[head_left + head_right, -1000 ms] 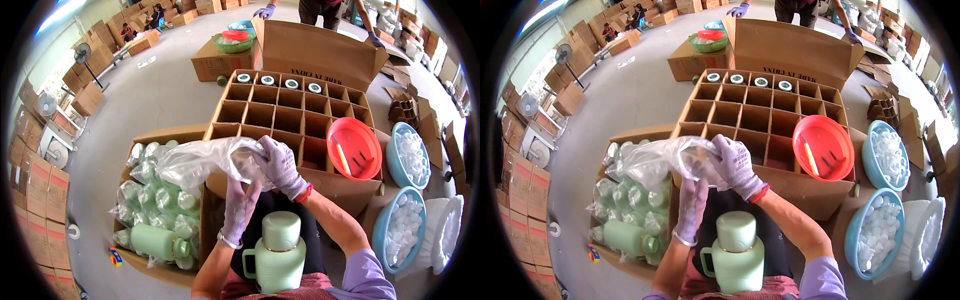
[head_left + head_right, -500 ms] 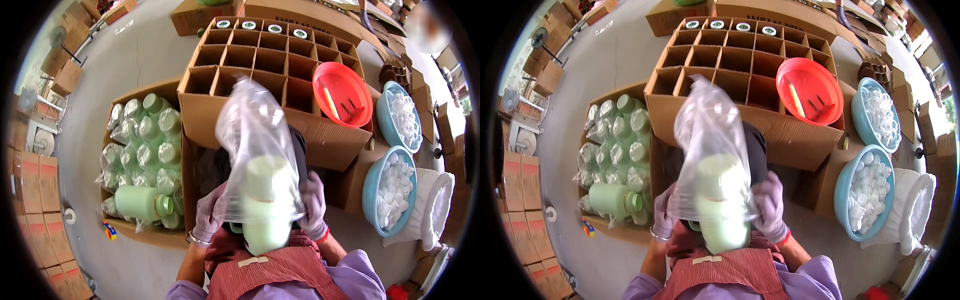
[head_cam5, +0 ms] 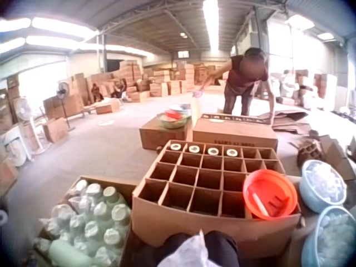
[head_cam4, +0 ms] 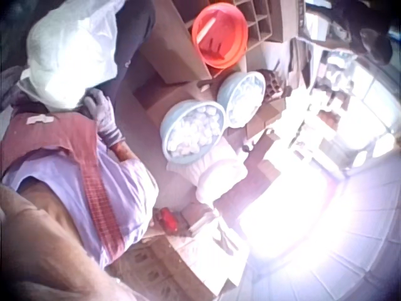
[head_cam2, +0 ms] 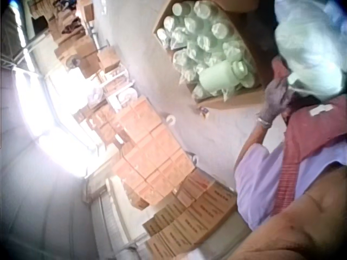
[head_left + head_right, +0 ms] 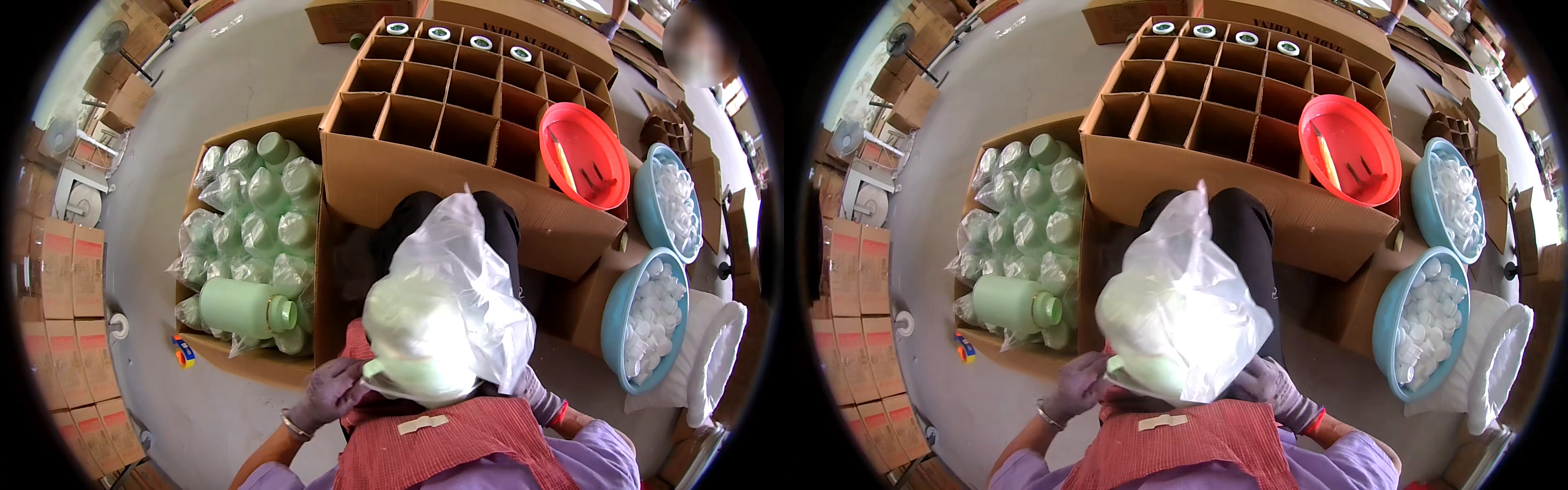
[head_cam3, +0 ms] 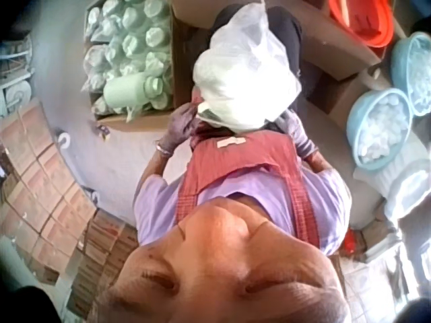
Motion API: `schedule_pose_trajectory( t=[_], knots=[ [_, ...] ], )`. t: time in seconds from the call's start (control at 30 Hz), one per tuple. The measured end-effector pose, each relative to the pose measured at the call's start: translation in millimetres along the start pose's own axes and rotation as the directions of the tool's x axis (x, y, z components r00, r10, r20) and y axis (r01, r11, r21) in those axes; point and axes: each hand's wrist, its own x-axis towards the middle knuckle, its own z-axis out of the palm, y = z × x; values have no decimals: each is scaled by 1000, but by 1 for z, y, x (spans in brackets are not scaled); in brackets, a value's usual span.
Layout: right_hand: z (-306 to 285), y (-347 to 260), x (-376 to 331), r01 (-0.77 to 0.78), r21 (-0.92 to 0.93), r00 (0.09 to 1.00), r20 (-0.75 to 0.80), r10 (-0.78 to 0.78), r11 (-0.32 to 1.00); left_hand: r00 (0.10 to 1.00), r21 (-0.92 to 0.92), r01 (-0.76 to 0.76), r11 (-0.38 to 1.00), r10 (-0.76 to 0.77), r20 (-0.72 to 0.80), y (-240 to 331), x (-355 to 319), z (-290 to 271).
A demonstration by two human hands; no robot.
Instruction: The person assembles light green thermos bottles by inserting a black inner liner and a white cap into each bottle, then places the finished units into a compartmentalized cardboard box. The person repeats this process for multiple bottles.
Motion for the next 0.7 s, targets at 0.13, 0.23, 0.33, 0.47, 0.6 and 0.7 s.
schedule_pose_trajectory(
  t=[0.13,0.23,0.33,0.47,0.6,0.7],
  knots=[
    [-13,-9,-7,47,-226,989,148,-13,973,995,-48,48,998,-44,90,8,-7,44],
    [-8,-13,-21,112,-242,960,277,-42,964,955,-62,-92,994,106,276,17,-3,35],
    [-7,-12,-17,87,-286,965,262,-10,954,950,-71,78,994,-53,308,4,19,2],
    [-5,-24,-5,-18,-242,1000,-18,14,970,982,-251,189,949,-180,57,30,57,8],
    [-6,-33,0,-75,-242,991,-124,46,967,933,10,239,971,-233,273,18,12,39],
    [10,-6,-30,0,-238,974,218,53,971,930,-54,21,998,0,368,-8,-32,55]
  ],
)
